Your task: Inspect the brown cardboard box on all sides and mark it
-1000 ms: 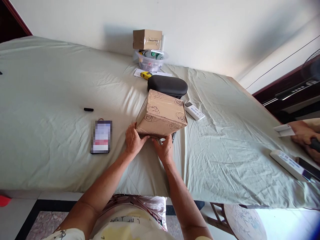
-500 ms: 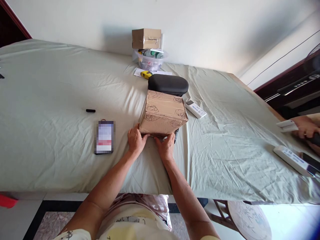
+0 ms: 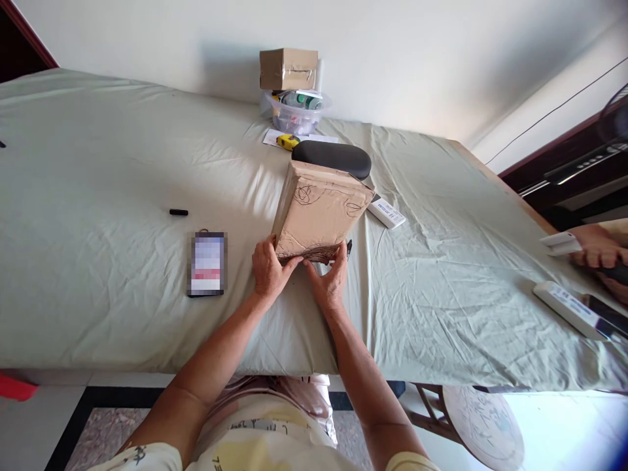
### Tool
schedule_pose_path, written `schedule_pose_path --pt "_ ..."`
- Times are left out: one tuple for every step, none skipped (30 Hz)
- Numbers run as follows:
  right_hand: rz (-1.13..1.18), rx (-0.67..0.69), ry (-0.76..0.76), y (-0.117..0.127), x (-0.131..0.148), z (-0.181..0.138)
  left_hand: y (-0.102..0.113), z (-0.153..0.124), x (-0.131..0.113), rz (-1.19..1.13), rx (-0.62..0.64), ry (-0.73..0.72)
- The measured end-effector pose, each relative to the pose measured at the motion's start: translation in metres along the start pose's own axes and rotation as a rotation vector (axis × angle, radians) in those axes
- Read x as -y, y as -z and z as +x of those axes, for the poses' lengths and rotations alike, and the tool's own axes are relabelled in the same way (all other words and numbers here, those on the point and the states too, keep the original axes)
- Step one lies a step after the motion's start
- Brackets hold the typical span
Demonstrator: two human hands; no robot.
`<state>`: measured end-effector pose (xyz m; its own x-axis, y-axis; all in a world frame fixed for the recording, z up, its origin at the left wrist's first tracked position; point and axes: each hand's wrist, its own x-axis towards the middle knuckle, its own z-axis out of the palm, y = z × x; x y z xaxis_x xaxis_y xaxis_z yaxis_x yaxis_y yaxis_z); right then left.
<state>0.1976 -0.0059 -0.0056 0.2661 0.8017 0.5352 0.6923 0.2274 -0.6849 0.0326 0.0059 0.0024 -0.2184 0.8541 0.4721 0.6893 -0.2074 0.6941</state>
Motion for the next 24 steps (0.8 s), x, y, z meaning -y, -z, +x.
schedule_pose_path --pt "-0.005 0.005 -0.003 0.000 0.000 0.000 -0.001 -0.001 0.000 0.002 0.006 0.009" --pt "-0.010 0.013 -0.010 0.001 0.000 0.001 -0.002 -0.001 0.000 0.005 0.013 0.018" --pt "-0.014 0.021 -0.016 0.001 -0.001 0.001 -0.003 -0.001 0.000 0.008 0.019 0.025" --pt "-0.017 0.026 -0.022 0.001 -0.002 0.002 -0.003 -0.001 0.000 0.011 0.025 0.030" --pt "-0.021 0.027 -0.024 0.001 -0.004 0.002 -0.004 -0.001 0.000 0.014 0.032 0.032" --pt "-0.023 0.025 -0.023 0.000 -0.006 0.002 -0.005 -0.001 0.001 0.017 0.039 0.033" --pt "-0.023 0.023 -0.020 0.000 -0.008 0.002 -0.005 -0.001 0.001 0.021 0.046 0.032" --pt "-0.020 0.020 -0.017 -0.001 -0.011 0.002 -0.005 -0.001 0.002 0.024 0.054 0.032" --pt "-0.013 0.017 -0.015 -0.002 -0.012 0.001 -0.006 -0.001 0.002 0.027 0.062 0.032" --pt "-0.007 0.013 -0.016 -0.003 -0.014 0.001 -0.006 -0.001 0.003 0.028 0.068 0.032" --pt "-0.002 0.009 -0.018 -0.004 -0.015 0.001 -0.006 -0.001 0.003 0.028 0.072 0.032" --pt "0.002 0.004 -0.019 -0.004 -0.016 0.001 -0.007 -0.001 0.004 0.027 0.075 0.033" --pt "0.001 0.000 -0.019 -0.005 -0.016 0.001 -0.007 -0.001 0.004 0.025 0.077 0.034" --pt "-0.002 -0.002 -0.017 -0.005 -0.016 0.002 -0.007 -0.001 0.004 0.025 0.079 0.035" --pt "-0.006 -0.002 -0.015 -0.006 -0.016 0.002 -0.007 0.000 0.005 0.026 0.082 0.038" --pt "-0.010 0.001 -0.014 -0.006 -0.016 0.002 -0.007 0.000 0.005 0.030 0.087 0.043" --pt "-0.012 0.006 -0.018 -0.006 -0.016 0.003 -0.007 0.001 0.005 0.033 0.094 0.049" --pt "-0.013 0.015 -0.024 -0.006 -0.015 0.003 -0.007 0.001 0.005 0.037 0.100 0.055" --pt "-0.011 0.024 -0.032 -0.006 -0.015 0.004 -0.007 0.002 0.005 0.038 0.104 0.060" --pt "-0.009 0.034 -0.042 -0.006 -0.015 0.004 -0.008 0.002 0.005 0.037 0.106 0.064" --pt "-0.006 0.041 -0.049 -0.006 -0.015 0.004 -0.008 0.003 0.005 0.035 0.106 0.068" --pt "-0.005 0.045 -0.053 -0.006 -0.016 0.004 -0.008 0.003 0.005 0.033 0.106 0.071" --pt "-0.005 0.044 -0.054 -0.006 -0.016 0.005 -0.009 0.003 0.005 0.031 0.105 0.076" --pt "-0.005 0.042 -0.054 -0.006 -0.017 0.005 -0.009 0.003 0.006 0.031 0.105 0.083"
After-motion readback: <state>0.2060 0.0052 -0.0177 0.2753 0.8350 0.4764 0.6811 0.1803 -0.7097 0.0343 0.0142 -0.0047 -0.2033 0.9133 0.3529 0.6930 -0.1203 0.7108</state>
